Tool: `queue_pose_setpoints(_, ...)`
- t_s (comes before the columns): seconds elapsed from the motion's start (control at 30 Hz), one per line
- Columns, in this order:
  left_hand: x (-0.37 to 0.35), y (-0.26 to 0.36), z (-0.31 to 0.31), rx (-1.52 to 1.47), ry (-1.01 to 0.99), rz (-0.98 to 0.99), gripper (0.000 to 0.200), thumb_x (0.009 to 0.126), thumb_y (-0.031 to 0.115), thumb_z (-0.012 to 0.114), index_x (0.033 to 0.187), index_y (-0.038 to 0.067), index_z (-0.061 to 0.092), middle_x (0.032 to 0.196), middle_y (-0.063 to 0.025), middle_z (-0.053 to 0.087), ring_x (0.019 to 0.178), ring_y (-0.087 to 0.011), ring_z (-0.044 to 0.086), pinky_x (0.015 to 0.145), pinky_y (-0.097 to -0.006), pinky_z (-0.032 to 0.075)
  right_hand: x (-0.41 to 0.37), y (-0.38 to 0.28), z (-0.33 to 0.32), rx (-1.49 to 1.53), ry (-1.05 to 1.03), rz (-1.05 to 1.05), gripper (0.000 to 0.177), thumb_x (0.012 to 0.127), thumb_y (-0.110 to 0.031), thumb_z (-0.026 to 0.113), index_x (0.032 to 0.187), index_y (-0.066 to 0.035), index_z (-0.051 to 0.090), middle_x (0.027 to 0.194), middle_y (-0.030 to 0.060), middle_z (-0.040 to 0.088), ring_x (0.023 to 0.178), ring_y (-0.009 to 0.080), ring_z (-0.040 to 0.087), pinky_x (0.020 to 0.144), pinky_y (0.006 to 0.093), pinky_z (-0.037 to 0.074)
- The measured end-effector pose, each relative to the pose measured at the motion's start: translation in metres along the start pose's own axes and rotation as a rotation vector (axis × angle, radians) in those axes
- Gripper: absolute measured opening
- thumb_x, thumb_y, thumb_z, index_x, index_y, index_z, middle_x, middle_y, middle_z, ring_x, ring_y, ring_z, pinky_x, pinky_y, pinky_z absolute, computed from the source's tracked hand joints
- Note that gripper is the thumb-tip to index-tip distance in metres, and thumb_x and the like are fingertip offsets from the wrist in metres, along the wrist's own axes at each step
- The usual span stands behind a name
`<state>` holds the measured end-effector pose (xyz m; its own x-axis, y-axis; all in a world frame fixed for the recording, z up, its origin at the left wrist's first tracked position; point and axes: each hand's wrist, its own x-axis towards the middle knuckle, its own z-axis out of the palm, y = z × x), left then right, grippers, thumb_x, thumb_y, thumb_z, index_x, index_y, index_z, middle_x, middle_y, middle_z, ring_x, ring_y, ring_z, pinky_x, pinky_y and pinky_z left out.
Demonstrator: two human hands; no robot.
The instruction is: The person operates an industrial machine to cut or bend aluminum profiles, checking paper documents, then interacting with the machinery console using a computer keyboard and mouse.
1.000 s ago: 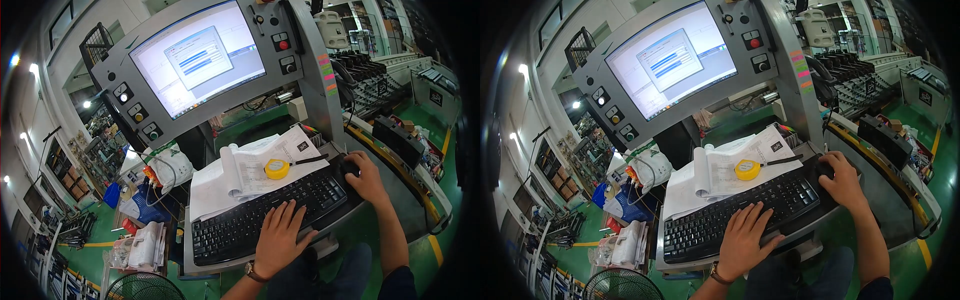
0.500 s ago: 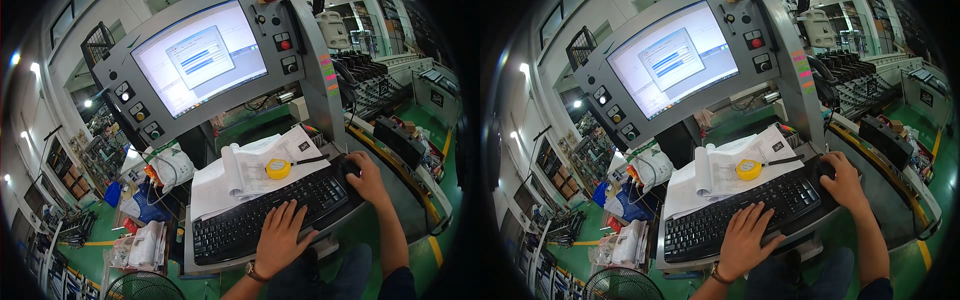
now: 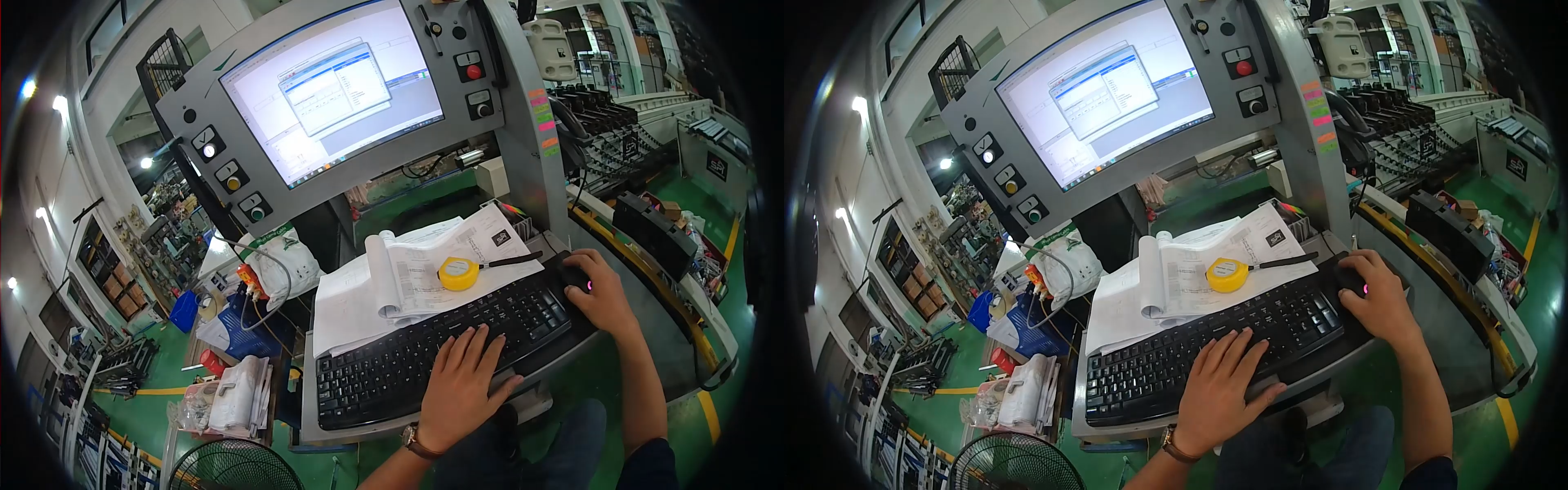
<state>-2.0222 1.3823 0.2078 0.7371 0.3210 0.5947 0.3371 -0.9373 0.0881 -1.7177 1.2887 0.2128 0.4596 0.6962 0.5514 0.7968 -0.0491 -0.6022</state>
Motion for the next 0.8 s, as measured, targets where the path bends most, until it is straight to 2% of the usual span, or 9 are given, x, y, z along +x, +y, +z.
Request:
queue_pose_setpoints(0.53,0.000,-0.001,0.001,0.008,-0.001,0.002,0.068,0.099,0.053,0.081,0.148,0.007,0.070,0.155,-0.0206,0.066,0.147,-0.0378,0.059,0.127,-0.0539,0.043,0.000,0.004,0.000,0.002,-0.008,-0.039,0.046,0.087,-0.018,0.076,0.131,-0.005,0.073,0.145,0.0148,0.067,0.135,0.0412,0.067,0.114,0.0484,0.053)
queue_pose_setpoints(0.63,0.000,-0.001,-0.001,-0.028,0.022,0.009,0.065,0.097,0.048,0.086,0.146,0.006,0.072,0.153,-0.0203,0.067,0.145,-0.0381,0.062,0.125,-0.0550,0.044,0.001,0.001,-0.002,0.005,-0.014,-0.036,0.046,0.088,-0.019,0.076,0.132,-0.006,0.073,0.144,0.0143,0.067,0.135,0.0409,0.067,0.114,0.0477,0.053)
queue_pose_setpoints(0.73,-0.003,-0.005,-0.009,-0.161,0.100,0.065,0.063,0.091,0.039,0.092,0.142,0.006,0.074,0.151,-0.0194,0.069,0.142,-0.0387,0.064,0.123,-0.0554,0.046,0.001,0.006,0.000,0.021,-0.013,-0.057,0.048,0.088,-0.021,0.077,0.134,-0.007,0.072,0.144,0.0137,0.067,0.134,0.0403,0.066,0.113,0.0468,0.053)
queue_pose_setpoints(0.77,-0.006,-0.007,-0.019,-0.232,0.126,0.060,0.063,0.086,0.033,0.096,0.139,0.006,0.076,0.150,-0.0187,0.070,0.139,-0.0399,0.065,0.121,-0.0556,0.047,0.002,0.007,0.001,0.031,-0.014,-0.064,0.049,0.088,-0.021,0.078,0.135,-0.007,0.071,0.143,0.0136,0.067,0.134,0.0402,0.066,0.113,0.0466,0.053)
queue_pose_setpoints(0.8,-0.013,-0.009,-0.030,-0.204,0.134,0.033,0.062,0.085,0.031,0.096,0.138,0.006,0.076,0.150,-0.0186,0.070,0.139,-0.0402,0.065,0.121,-0.0553,0.046,0.002,0.009,0.001,0.038,-0.014,-0.062,0.050,0.088,-0.022,0.078,0.136,-0.008,0.071,0.143,0.0134,0.067,0.134,0.0401,0.066,0.112,0.0464,0.053)
